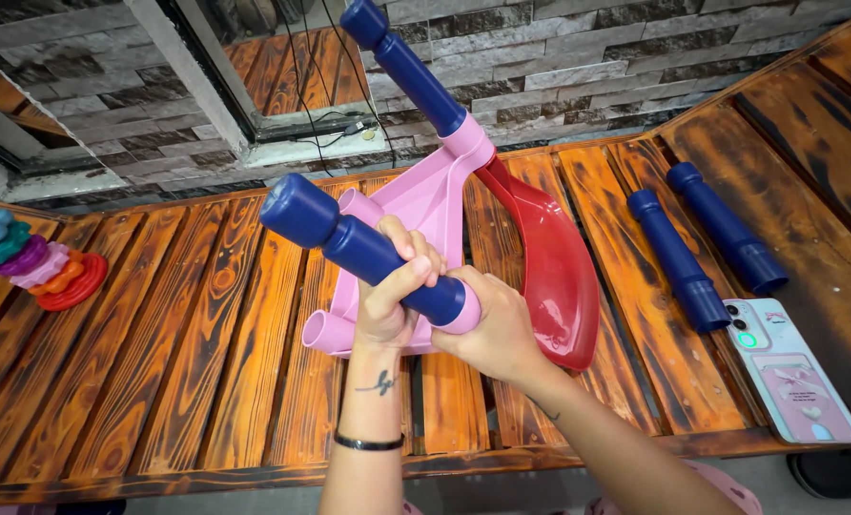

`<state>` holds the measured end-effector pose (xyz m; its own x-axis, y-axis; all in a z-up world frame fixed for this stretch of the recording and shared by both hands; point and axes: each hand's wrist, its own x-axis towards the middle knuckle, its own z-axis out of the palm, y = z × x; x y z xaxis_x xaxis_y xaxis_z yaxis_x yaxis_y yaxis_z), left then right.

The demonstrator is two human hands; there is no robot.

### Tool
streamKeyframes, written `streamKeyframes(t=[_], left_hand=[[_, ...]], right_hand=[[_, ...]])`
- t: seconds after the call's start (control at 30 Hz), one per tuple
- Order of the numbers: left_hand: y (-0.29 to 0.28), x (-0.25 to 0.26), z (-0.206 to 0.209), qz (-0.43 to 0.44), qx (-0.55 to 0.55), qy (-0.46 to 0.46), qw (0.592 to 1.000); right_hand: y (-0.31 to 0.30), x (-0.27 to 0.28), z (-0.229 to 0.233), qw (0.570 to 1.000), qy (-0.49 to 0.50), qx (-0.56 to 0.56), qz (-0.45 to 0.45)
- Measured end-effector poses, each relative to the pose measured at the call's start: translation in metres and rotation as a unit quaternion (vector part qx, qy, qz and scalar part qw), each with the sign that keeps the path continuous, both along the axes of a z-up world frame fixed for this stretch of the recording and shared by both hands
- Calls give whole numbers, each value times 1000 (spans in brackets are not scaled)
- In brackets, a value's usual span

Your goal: The person repeatedly inserts and removes blue plastic legs into a pink plastic chair base on a wooden table. They handle the chair and legs by hand, rotating the chair and testing fit multiple times without completing a stable assembly.

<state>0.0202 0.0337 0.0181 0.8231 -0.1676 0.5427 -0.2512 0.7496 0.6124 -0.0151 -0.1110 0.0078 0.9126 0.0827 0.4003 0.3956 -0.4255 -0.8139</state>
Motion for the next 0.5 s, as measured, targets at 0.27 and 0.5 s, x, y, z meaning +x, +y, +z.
streamKeyframes(t=[0.27,0.5], left_hand=[[24,-9,-11,175,192,-31,965],[50,-22,-16,216,410,-22,886]], right_hand=[[-12,15,-7,998,45,22,48],[-56,70,-5,979,54,17,197]])
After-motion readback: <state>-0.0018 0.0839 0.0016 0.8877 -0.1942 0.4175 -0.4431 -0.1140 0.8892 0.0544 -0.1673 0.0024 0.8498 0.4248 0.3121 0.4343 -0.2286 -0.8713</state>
